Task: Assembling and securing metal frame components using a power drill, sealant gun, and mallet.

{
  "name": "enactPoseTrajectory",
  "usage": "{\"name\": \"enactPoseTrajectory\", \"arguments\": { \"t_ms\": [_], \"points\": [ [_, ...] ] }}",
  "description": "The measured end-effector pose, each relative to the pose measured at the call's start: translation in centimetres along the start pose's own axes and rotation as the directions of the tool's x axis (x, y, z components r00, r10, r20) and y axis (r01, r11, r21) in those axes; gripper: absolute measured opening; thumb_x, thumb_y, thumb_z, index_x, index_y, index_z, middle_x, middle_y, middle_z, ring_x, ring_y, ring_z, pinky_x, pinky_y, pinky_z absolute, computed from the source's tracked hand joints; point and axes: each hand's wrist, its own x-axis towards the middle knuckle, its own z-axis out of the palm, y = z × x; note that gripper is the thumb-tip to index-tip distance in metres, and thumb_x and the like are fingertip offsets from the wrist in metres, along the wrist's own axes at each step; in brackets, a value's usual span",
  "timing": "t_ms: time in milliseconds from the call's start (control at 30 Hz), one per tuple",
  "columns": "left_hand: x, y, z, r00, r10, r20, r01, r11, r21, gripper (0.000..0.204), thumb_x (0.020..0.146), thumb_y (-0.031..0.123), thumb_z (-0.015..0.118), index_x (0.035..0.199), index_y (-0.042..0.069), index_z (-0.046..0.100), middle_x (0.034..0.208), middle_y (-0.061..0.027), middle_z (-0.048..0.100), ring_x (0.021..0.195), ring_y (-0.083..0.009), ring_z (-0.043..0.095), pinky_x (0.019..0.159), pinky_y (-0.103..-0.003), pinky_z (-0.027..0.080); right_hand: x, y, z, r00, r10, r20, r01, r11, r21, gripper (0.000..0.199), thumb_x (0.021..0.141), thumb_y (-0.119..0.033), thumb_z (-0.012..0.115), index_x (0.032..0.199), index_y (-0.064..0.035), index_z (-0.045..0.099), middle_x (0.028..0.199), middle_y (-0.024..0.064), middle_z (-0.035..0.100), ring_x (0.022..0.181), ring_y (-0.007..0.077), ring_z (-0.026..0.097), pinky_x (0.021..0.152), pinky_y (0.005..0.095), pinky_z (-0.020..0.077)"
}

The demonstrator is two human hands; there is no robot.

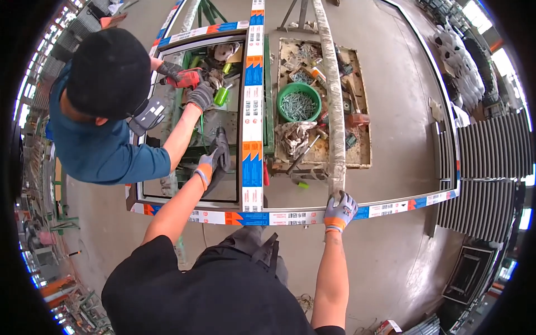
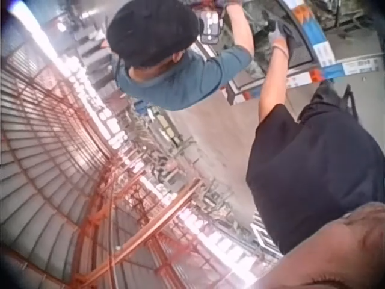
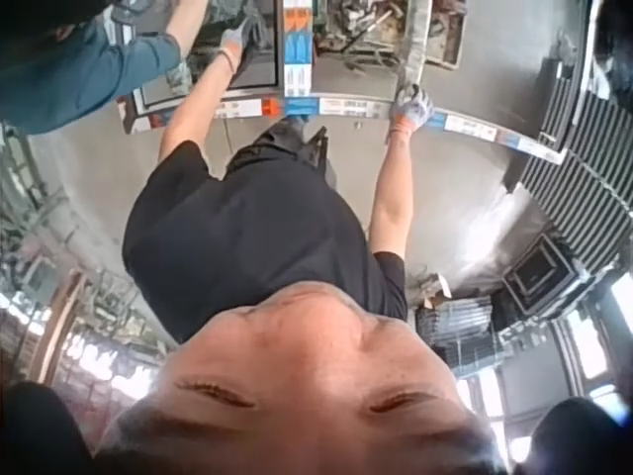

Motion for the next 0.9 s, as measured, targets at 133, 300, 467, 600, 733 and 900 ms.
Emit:
{"name": "enactPoseTrajectory", "arguments": {
  "t_ms": [133, 300, 467, 600, 733, 900],
  "points": [
    [4.7, 0.1, 3.5, 0.999, 0.02, -0.025, -0.021, 0.999, -0.025, 0.06, 0.077, 0.056, 0.073, 0.089, -0.003, 0.072, 0.071, -0.0123, 0.068, 0.065, -0.0277, 0.065, 0.063, -0.041, 0.049, 0.2, -0.6, -0.4, 1.0, 0.001, 0.003, -0.001, 1.0, -0.004, 0.032, 0.079, -0.026, 0.068, 0.107, -0.0104, 0.066, 0.108, 0.0073, 0.065, 0.109, 0.0282, 0.054, 0.103, 0.0419, 0.0352],
    [10.9, 1.9, 7.5, 0.996, 0.062, -0.069, -0.078, 0.964, -0.254, 0.059, 0.081, 0.061, 0.066, 0.082, 0.002, 0.071, 0.068, -0.0116, 0.068, 0.063, -0.0279, 0.065, 0.059, -0.041, 0.049, 0.4, -0.8, -0.4, 1.0, -0.014, 0.015, 0.014, 1.0, -0.005, 0.03, 0.078, -0.024, 0.067, 0.105, -0.0103, 0.067, 0.107, 0.008, 0.065, 0.108, 0.0284, 0.055, 0.102, 0.0422, 0.0355],
    [14.6, 5.9, 9.5, 0.973, -0.15, -0.175, 0.141, 0.988, -0.061, 0.075, 0.075, 0.072, 0.063, 0.092, 0.0, 0.073, 0.077, -0.0136, 0.071, 0.071, -0.0267, 0.068, 0.063, -0.038, 0.051, 0.8, -0.8, -0.6, 0.997, 0.011, 0.07, -0.01, 1.0, -0.024, 0.025, 0.079, -0.022, 0.067, 0.101, -0.0103, 0.069, 0.105, 0.0088, 0.066, 0.107, 0.0278, 0.056, 0.103, 0.0409, 0.0352],
    [15.8, 6.6, 11.0, 0.858, -0.193, -0.477, 0.198, 0.979, -0.04, 0.083, 0.065, 0.08, 0.064, 0.092, 0.001, 0.069, 0.088, -0.018, 0.071, 0.084, -0.0369, 0.069, 0.073, -0.046, 0.053, 0.8, -0.4, -0.4, 0.997, 0.021, 0.078, -0.018, 0.999, -0.047, 0.025, 0.079, -0.022, 0.067, 0.101, -0.0103, 0.069, 0.104, 0.0088, 0.066, 0.106, 0.0278, 0.056, 0.103, 0.041, 0.0351],
    [17.0, 6.6, 12.7, 0.934, -0.264, -0.24, 0.242, 0.963, -0.117, 0.11, 0.06, 0.084, 0.063, 0.119, -0.009, 0.056, 0.112, -0.0239, 0.066, 0.103, -0.0388, 0.066, 0.088, -0.046, 0.051, 0.4, 0.5, -0.6, 0.999, 0.034, 0.036, -0.031, 0.998, -0.06, 0.026, 0.076, -0.023, 0.069, 0.098, -0.0101, 0.068, 0.1, 0.0095, 0.066, 0.103, 0.029, 0.056, 0.102, 0.042, 0.0357],
    [18.4, 5.9, 12.7, 0.946, -0.291, -0.144, 0.312, 0.938, 0.15, 0.117, 0.064, 0.08, 0.063, 0.131, -0.014, 0.045, 0.135, -0.0273, 0.051, 0.122, -0.0377, 0.055, 0.103, -0.047, 0.042, 0.5, 0.1, 0.2, 0.999, 0.006, 0.042, -0.004, 0.999, -0.041, 0.025, 0.076, -0.023, 0.069, 0.097, -0.0107, 0.068, 0.099, 0.0087, 0.066, 0.102, 0.0284, 0.057, 0.101, 0.0414, 0.036]
  ]
}}
